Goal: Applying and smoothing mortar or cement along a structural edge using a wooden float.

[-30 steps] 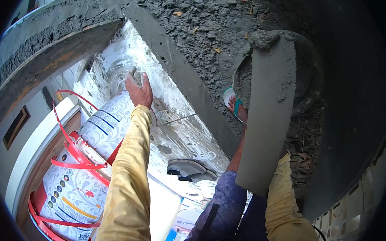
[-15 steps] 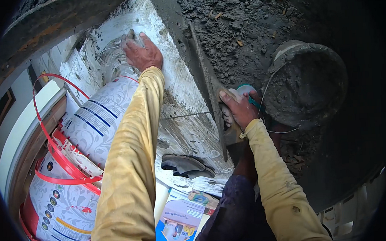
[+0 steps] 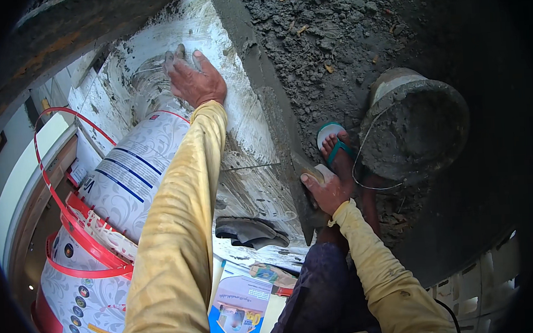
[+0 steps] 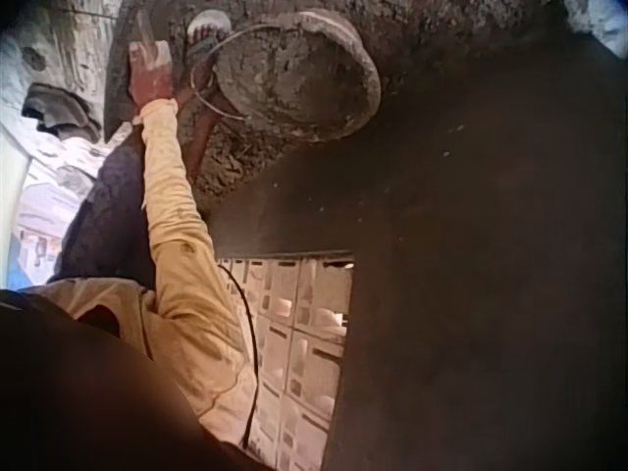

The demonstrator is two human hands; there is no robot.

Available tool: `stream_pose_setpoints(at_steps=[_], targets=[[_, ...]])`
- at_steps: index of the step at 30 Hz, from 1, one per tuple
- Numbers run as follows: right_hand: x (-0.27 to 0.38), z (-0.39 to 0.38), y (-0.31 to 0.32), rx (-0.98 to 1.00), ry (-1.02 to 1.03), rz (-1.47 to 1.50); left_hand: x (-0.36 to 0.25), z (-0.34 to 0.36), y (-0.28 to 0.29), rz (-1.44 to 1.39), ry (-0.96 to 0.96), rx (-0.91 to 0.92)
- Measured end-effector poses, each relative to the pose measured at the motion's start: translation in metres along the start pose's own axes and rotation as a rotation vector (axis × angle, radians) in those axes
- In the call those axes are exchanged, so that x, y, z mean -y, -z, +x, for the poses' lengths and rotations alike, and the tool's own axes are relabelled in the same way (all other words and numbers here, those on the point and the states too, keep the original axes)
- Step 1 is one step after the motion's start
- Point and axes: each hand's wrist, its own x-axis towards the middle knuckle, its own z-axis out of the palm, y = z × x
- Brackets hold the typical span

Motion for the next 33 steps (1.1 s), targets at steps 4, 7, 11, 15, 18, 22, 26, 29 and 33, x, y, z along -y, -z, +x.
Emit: stream_pose_setpoints(at_steps=[4,7,11,15,18,22,26,29,33], targets=[[-0.001,0.021,0.013,-0.087,0.029,-0.043,-0.007,0.0,-0.001,-0.004,0.009,0.018],[0.027,0.058,0.025,-0.075,0.066,-0.255,-0.006,-0.002,-0.001,-0.005,0.024,0.018],[0.043,0.085,0.024,-0.103,-0.083,-0.22,-0.001,-0.005,-0.002,-0.022,0.028,0.03],[0.058,0.077,0.033,-0.122,-0.095,-0.3,-0.009,-0.001,-0.001,0.002,0.015,0.007],[0.052,0.073,0.032,-0.152,-0.051,-0.345,-0.001,-0.001,-0.004,-0.015,0.007,-0.01],[0.049,0.071,0.032,-0.151,-0.007,-0.295,0.003,-0.003,-0.005,-0.01,-0.006,-0.009],[0.055,0.074,0.036,-0.122,-0.029,-0.241,0.001,-0.004,-0.005,-0.021,0.0,0.001],[0.054,0.073,0.039,-0.073,-0.034,-0.178,0.001,-0.004,-0.006,-0.022,0.016,0.006],[0.05,0.069,0.031,-0.181,0.104,-0.261,0.002,-0.004,-0.007,-0.022,-0.01,-0.021]])
